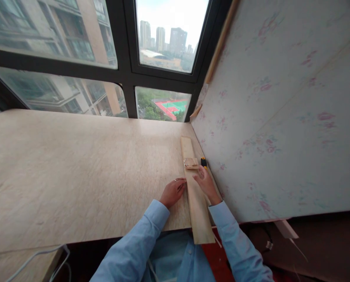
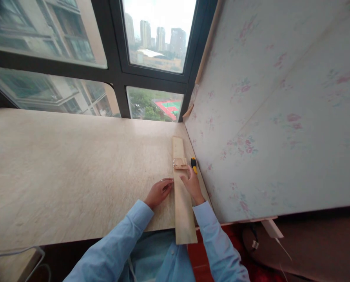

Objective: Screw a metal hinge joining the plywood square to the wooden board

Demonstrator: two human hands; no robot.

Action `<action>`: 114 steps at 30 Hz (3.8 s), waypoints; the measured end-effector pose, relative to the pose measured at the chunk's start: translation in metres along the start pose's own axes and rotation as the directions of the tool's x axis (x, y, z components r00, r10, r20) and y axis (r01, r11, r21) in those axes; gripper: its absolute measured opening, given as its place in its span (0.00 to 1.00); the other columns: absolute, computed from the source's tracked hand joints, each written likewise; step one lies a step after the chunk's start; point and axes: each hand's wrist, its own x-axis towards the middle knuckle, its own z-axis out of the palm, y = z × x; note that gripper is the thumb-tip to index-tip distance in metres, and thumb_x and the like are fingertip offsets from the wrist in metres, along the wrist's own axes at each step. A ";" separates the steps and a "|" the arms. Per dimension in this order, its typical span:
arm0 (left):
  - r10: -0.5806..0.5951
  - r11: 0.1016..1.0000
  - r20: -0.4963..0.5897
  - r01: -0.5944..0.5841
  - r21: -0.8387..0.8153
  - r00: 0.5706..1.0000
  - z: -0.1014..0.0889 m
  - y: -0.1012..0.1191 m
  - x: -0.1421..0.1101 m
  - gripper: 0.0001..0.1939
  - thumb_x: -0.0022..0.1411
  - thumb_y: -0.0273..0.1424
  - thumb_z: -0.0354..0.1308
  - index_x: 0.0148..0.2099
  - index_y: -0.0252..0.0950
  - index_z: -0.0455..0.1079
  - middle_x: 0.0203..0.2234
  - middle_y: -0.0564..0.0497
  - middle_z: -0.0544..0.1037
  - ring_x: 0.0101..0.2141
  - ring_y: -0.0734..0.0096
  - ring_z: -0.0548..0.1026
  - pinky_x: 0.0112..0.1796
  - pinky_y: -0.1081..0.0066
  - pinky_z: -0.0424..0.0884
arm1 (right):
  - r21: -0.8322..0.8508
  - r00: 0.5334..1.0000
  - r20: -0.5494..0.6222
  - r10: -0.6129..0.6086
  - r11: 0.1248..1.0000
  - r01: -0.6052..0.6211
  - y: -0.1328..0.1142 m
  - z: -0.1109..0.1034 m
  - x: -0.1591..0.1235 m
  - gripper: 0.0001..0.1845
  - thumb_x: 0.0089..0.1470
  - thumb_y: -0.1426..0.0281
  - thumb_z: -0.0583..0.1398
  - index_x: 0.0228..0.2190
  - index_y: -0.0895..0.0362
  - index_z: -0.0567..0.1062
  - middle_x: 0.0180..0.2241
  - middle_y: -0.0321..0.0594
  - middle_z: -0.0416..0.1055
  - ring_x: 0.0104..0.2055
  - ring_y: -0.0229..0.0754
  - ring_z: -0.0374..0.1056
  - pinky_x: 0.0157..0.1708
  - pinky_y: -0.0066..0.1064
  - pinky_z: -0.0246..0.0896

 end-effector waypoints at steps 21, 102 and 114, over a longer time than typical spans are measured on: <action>-0.233 0.928 -0.220 0.149 -0.341 0.947 -0.002 -0.009 -0.003 0.08 0.55 0.23 0.57 0.36 0.37 0.76 0.32 0.47 0.80 0.33 0.66 0.79 0.37 0.67 0.74 | -0.282 0.906 0.151 -0.396 0.861 0.423 -0.081 0.017 0.020 0.18 0.55 0.75 0.53 0.46 0.55 0.74 0.50 0.49 0.66 0.54 0.48 0.63 0.57 0.44 0.60; -0.186 0.946 -0.228 0.112 -0.303 0.956 -0.009 -0.007 -0.021 0.07 0.57 0.26 0.54 0.34 0.34 0.74 0.29 0.48 0.79 0.29 0.69 0.78 0.32 0.71 0.74 | -0.549 0.931 0.349 -0.105 0.783 0.294 -0.048 0.021 -0.030 0.34 0.56 0.63 0.59 0.58 0.70 0.64 0.62 0.65 0.56 0.66 0.59 0.51 0.63 0.48 0.48; -0.097 0.984 -0.439 0.152 0.092 0.893 -0.098 -0.030 -0.050 0.08 0.57 0.25 0.54 0.37 0.35 0.75 0.33 0.46 0.80 0.34 0.66 0.77 0.37 0.67 0.73 | 0.200 0.980 0.196 -0.010 0.979 -0.030 -0.115 0.097 -0.045 0.19 0.52 0.57 0.57 0.22 0.59 0.75 0.21 0.40 0.73 0.26 0.43 0.68 0.28 0.31 0.60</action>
